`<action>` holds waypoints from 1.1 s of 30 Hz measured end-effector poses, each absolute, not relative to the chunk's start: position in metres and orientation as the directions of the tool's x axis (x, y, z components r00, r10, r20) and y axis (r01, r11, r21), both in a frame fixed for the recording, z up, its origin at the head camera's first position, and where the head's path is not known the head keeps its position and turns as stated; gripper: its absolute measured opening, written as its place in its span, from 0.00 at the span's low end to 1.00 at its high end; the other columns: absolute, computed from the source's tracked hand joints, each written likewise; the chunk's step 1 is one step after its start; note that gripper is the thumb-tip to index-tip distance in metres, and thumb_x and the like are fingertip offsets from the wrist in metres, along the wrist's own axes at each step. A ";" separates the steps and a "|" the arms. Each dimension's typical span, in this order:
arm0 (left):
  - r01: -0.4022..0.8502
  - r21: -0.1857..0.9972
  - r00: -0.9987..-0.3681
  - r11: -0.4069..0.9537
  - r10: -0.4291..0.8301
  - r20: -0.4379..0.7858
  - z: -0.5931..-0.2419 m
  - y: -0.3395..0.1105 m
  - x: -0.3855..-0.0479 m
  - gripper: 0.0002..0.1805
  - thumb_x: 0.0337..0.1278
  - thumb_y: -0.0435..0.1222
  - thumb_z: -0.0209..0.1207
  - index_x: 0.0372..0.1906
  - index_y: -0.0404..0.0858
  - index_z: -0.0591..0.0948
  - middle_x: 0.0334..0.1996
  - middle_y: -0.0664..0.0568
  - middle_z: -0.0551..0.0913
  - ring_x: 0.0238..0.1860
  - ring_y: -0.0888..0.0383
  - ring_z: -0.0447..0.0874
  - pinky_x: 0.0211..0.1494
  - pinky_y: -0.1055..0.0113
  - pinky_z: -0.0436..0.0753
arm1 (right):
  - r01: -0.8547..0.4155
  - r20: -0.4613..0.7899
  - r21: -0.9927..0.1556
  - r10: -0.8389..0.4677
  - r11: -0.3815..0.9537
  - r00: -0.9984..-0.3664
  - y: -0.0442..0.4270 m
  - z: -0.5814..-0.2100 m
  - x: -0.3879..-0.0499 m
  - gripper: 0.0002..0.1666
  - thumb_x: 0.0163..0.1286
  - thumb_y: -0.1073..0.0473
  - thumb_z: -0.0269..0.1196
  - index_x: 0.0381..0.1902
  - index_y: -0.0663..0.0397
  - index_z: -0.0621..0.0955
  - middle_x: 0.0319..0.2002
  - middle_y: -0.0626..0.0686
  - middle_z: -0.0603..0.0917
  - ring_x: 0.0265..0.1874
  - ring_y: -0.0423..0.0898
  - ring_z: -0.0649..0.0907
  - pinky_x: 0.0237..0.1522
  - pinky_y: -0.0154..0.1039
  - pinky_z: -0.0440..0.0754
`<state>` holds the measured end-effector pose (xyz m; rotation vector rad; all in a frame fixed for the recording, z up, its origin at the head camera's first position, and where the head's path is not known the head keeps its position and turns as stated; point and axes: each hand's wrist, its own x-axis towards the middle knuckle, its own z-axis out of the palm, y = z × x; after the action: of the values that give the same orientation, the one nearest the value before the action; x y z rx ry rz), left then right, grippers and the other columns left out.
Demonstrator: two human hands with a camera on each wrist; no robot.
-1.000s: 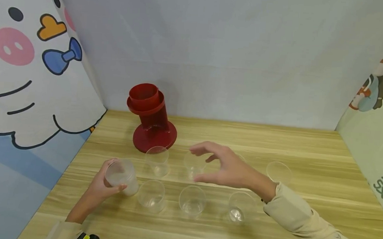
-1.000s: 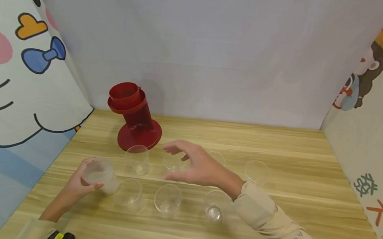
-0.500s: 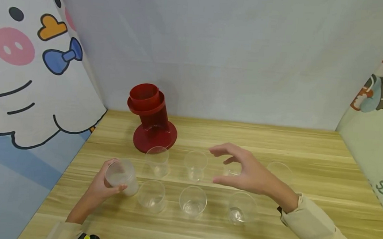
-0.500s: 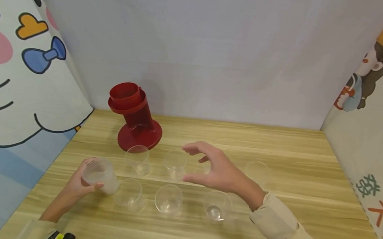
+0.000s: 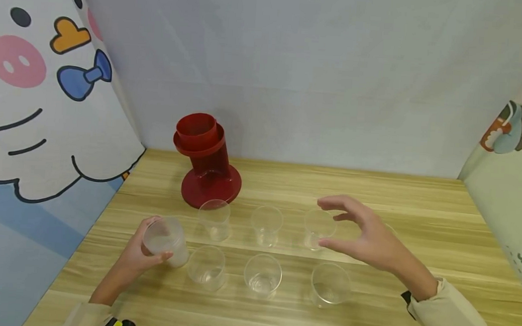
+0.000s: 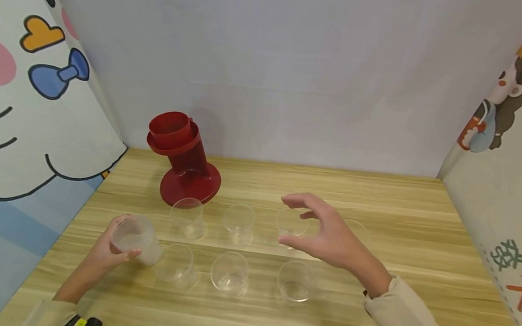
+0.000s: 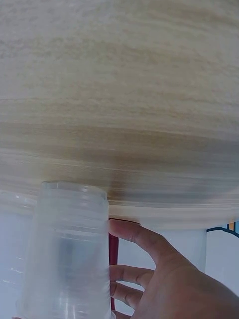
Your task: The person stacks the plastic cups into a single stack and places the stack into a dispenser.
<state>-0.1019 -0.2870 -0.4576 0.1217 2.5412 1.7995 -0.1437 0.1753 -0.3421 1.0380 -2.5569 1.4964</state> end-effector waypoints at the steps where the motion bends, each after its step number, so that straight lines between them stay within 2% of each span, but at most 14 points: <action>1: 0.051 0.944 -0.997 0.326 0.079 0.026 -0.458 -0.287 -0.102 0.42 0.46 0.25 0.66 0.65 0.34 0.56 0.56 0.40 0.63 0.52 0.61 0.65 0.42 0.70 0.78 | -0.542 0.323 -0.774 -0.531 0.327 -0.783 0.178 -0.342 -0.144 0.35 0.53 0.62 0.73 0.59 0.51 0.73 0.56 0.46 0.76 0.56 0.48 0.74 0.53 0.39 0.74; 7: 0.068 0.940 -0.996 0.335 0.081 0.043 -0.459 -0.287 -0.102 0.41 0.46 0.25 0.65 0.65 0.34 0.57 0.55 0.40 0.64 0.52 0.61 0.65 0.42 0.69 0.78 | -0.546 0.357 -0.774 -0.492 0.320 -0.794 0.196 -0.343 -0.141 0.37 0.52 0.68 0.72 0.60 0.53 0.72 0.56 0.48 0.76 0.56 0.42 0.74 0.53 0.32 0.72; 12: 0.054 0.932 -0.997 0.358 0.075 0.029 -0.458 -0.287 -0.102 0.42 0.47 0.26 0.65 0.66 0.34 0.56 0.56 0.39 0.63 0.52 0.58 0.64 0.42 0.69 0.77 | -0.542 0.370 -0.770 -0.457 0.337 -0.809 0.210 -0.345 -0.139 0.38 0.50 0.71 0.72 0.60 0.59 0.72 0.56 0.49 0.76 0.56 0.42 0.74 0.54 0.30 0.71; 23: 0.058 0.935 -0.997 0.350 0.061 0.039 -0.458 -0.285 -0.102 0.42 0.46 0.26 0.66 0.66 0.35 0.56 0.57 0.38 0.63 0.52 0.58 0.65 0.43 0.70 0.77 | -0.489 0.346 -0.778 -0.381 0.394 -0.857 0.227 -0.355 -0.133 0.38 0.51 0.70 0.71 0.61 0.52 0.72 0.56 0.48 0.76 0.57 0.41 0.73 0.54 0.28 0.69; 33: 0.040 0.929 -0.999 0.368 0.046 0.025 -0.460 -0.286 -0.101 0.42 0.46 0.26 0.66 0.66 0.35 0.56 0.57 0.39 0.63 0.52 0.55 0.64 0.43 0.70 0.76 | -0.448 0.323 -0.775 -0.330 0.446 -0.887 0.242 -0.362 -0.130 0.38 0.53 0.69 0.71 0.61 0.54 0.71 0.57 0.46 0.75 0.57 0.38 0.73 0.54 0.26 0.68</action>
<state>-0.1008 -0.2865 -0.4604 0.0814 2.5942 1.7611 -0.1297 0.2417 -0.3623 0.6928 -2.5629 1.4326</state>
